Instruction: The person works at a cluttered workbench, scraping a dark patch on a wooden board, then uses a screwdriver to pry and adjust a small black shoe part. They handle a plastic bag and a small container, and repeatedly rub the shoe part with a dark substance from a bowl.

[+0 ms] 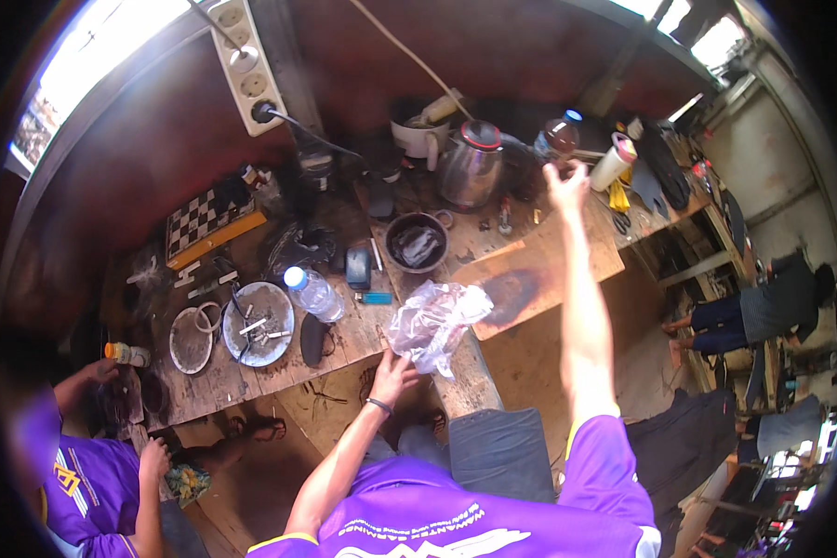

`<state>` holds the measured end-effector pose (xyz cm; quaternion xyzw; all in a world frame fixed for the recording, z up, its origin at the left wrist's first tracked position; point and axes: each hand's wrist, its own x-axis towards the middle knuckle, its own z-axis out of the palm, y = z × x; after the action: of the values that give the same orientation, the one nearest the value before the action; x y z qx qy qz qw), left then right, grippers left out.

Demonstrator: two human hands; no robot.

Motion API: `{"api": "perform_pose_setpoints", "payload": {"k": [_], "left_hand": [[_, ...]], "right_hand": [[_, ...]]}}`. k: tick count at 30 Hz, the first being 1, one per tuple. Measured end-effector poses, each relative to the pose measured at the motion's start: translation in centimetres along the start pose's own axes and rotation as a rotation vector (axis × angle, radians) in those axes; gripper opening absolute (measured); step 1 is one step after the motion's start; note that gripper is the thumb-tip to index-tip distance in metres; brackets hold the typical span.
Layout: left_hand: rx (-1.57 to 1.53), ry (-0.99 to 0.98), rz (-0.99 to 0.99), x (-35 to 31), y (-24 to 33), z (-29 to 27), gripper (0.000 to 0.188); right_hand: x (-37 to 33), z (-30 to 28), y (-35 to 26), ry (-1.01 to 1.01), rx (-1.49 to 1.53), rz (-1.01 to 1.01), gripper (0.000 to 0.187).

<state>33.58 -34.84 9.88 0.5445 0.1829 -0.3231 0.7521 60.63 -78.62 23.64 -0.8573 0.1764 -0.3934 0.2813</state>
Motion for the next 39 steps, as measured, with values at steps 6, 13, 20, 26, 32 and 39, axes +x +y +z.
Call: {"api": "perform_pose_setpoints", "payload": {"k": [6, 13, 20, 26, 32, 39], "left_hand": [[0.163, -0.099, -0.008, -1.2, -0.9, -1.0, 0.067], [0.241, -0.154, -0.062, -1.0, 0.3, -1.6, 0.063], [0.27, -0.19, -0.069, -0.7, 0.4, -1.6, 0.058], [0.279, -0.23, -0.065, -1.3, -1.5, -1.8, 0.056], [0.403, -0.224, 0.01, -1.8, -4.4, -2.6, 0.053], [0.174, -0.183, -0.122, -2.7, -4.3, -3.4, 0.052]], "right_hand": [[8.5, 4.3, 2.7, -0.11, 0.117, 0.085, 0.108], [7.9, 0.9, 1.8, 0.131, 0.095, -0.011, 0.1], [3.8, -14.4, -14.4, 0.072, 0.091, -0.339, 0.081], [-3.5, -20.1, -28.4, -0.328, 0.421, -0.488, 0.059], [-21.6, -12.8, -38.7, -0.727, 0.796, -0.466, 0.08], [-33.5, -8.4, -47.5, -1.041, 0.865, -0.468, 0.095]]}}
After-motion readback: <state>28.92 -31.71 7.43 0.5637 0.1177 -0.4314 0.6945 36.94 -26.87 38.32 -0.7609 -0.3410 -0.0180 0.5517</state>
